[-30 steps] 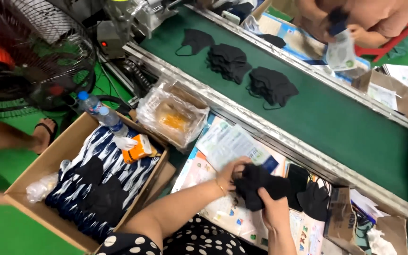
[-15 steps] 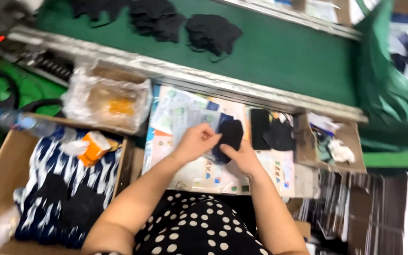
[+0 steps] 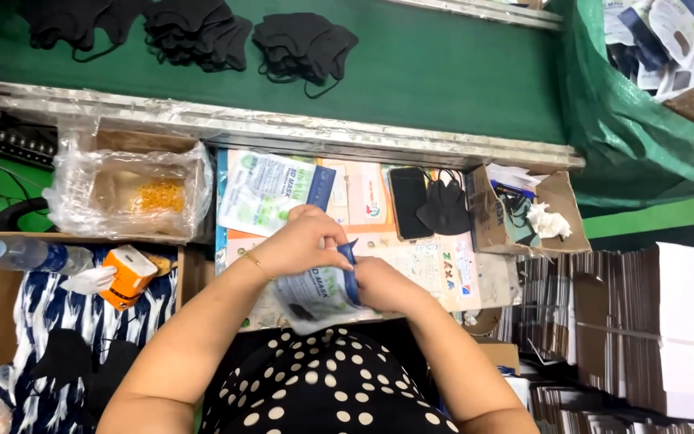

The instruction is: Packaging black 3D face masks into plastic sleeves at a conveyor belt workstation.

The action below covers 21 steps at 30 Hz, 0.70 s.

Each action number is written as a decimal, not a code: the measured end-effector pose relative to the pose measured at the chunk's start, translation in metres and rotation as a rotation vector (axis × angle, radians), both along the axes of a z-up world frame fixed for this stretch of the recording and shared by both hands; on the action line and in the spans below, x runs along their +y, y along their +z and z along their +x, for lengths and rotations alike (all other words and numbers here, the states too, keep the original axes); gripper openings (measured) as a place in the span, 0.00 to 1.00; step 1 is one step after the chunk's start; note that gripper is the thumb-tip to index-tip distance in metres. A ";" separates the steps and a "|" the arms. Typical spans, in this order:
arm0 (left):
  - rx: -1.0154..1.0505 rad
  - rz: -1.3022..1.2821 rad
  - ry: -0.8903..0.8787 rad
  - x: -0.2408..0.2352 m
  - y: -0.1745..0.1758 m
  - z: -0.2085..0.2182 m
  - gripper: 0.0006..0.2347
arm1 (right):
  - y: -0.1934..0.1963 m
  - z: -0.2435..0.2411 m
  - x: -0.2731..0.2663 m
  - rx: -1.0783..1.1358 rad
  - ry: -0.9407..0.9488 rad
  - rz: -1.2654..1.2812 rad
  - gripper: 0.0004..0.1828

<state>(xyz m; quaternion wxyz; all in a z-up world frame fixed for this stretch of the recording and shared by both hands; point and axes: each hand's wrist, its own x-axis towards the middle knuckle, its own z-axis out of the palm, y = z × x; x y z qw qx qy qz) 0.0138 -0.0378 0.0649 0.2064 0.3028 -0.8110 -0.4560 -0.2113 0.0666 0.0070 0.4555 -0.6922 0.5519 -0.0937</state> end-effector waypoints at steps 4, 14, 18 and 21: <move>-0.137 -0.215 -0.003 -0.008 -0.006 0.008 0.13 | 0.018 -0.005 -0.009 -0.459 -0.321 -0.127 0.11; 0.034 -0.495 0.123 0.019 0.015 0.004 0.04 | 0.025 0.018 -0.013 -0.213 -0.434 -0.284 0.09; -0.019 -0.387 0.123 0.001 0.016 0.009 0.06 | 0.012 -0.019 -0.023 -0.292 -0.249 -0.348 0.08; 0.018 -0.385 0.251 -0.039 0.001 0.003 0.10 | 0.038 -0.070 -0.052 0.048 -0.469 -0.322 0.07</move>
